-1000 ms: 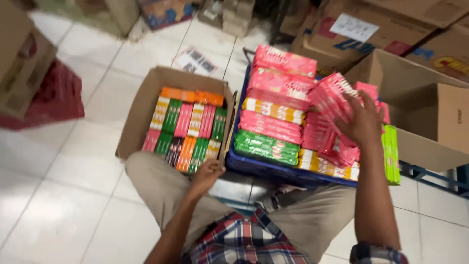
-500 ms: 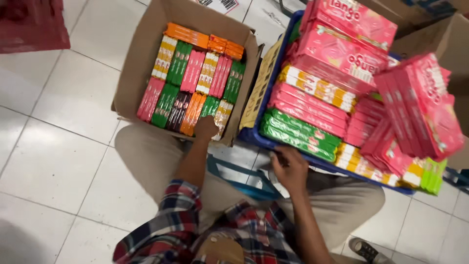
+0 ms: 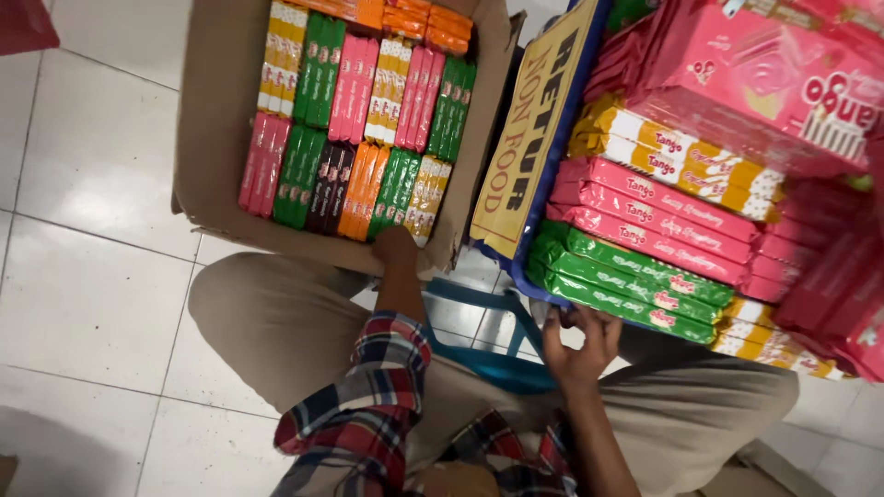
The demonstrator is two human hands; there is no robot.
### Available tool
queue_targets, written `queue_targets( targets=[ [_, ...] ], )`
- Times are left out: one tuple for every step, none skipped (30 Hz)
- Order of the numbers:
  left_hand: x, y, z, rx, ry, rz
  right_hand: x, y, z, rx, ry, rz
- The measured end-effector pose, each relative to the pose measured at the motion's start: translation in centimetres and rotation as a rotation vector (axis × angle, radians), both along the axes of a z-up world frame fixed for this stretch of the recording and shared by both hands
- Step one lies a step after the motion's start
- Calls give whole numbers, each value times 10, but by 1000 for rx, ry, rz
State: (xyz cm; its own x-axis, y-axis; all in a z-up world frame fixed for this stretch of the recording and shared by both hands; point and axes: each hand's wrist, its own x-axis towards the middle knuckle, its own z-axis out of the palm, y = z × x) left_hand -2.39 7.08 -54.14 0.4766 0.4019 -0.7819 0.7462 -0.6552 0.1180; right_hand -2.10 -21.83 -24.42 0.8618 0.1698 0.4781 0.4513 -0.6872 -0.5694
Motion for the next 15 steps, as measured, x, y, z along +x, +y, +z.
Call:
queue_targets(
  targets=[
    [3, 2, -9, -2, 5, -6, 0, 0, -2, -2, 5, -6],
    [4, 3, -18, 16, 28, 2, -1, 0, -3, -36, -21, -2],
    [6, 1, -25, 29, 52, 14, 0, -3, -2, -75, -47, 6],
    [0, -2, -40, 23, 56, 13, -4, -5, -3, -82, -43, 5],
    [1, -3, -55, 42, 49, 19, -4, -5, -6, -76, -32, -12],
    [2, -4, -69, 62, 41, 25, -4, -5, -7, -70, -22, -28],
    [2, -3, -67, 62, 45, 20, -4, -4, -7, -71, -19, -33],
    [2, -3, -65, 72, 34, 8, -5, -3, -6, -80, -14, -38],
    [4, -3, -63, 82, 19, -1, -3, -3, -6, -89, -13, -41],
    [2, -4, -48, 82, 18, -1, -4, -4, -4, -89, -14, -41],
    [3, -3, -35, 68, -12, -44, -3, -2, -4, -48, 5, -32],
    [5, -2, -21, 54, -43, -87, -3, -1, -4, -8, 25, -23],
    [3, -1, -35, 56, -45, -95, -3, 4, -2, -5, 23, -30],
    [1, -1, -49, 66, -67, -185, -3, 8, 1, 25, 14, -22],
    [4, -2, -63, 76, -94, -266, 1, 10, 3, 53, 0, -5]
  ],
)
